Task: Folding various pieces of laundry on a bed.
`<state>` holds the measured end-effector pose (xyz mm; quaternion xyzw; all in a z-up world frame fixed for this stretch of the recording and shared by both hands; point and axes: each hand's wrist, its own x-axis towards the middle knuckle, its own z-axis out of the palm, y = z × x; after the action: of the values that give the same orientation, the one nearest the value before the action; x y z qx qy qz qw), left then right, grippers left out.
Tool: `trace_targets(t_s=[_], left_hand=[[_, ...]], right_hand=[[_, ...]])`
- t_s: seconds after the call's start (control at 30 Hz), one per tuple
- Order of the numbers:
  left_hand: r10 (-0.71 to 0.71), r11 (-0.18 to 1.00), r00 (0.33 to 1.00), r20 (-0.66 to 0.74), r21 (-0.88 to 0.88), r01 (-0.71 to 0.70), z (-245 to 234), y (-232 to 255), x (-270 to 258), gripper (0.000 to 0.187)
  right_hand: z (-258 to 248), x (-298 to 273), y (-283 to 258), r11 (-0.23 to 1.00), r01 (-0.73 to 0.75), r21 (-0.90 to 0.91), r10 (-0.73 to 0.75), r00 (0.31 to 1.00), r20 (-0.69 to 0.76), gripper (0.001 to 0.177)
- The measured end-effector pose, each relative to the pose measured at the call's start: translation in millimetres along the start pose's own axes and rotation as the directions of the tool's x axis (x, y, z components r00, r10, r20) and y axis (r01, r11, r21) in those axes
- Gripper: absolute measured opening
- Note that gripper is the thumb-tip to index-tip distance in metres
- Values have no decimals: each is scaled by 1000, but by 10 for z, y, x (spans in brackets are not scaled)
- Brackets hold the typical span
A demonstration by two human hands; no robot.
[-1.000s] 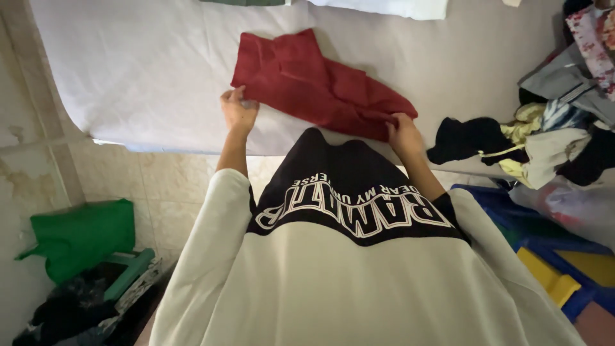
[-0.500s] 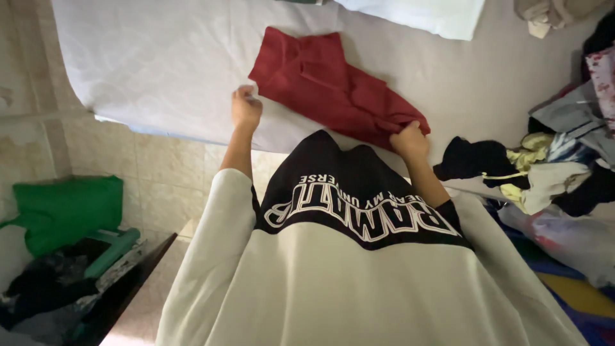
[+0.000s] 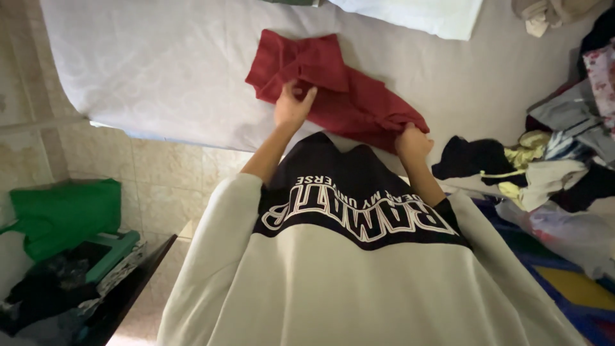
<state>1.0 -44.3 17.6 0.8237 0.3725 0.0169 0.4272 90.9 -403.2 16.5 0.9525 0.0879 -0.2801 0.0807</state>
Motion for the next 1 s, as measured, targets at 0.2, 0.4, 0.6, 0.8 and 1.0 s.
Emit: trace_targets(t_s=[0.2,0.4,0.6,0.8,1.0], left_hand=[[-565,683,782,263,-384,622,437,315,414,66],[-448,262,722,528,-694,670,513,303,489,59],[-148,-48,699,699,-711,701,563,163,120,51],[80,26,696,713,-700,714,865,-187,-483,43],[26,558,651,759,-551,620,834,-533,-724,51]], right_hand=[[-58,-114,109,990,-23,142,13,998,68,27],[5,-135,232,907,-120,404,93,992,87,35],[-569,-104,-637,729,439,526,-159,855,-493,51],[-1649,-299,-1782,566,719,404,-500,688,-526,103],[-1035,-66,-1793,792,610,17,-606,790,-91,92]])
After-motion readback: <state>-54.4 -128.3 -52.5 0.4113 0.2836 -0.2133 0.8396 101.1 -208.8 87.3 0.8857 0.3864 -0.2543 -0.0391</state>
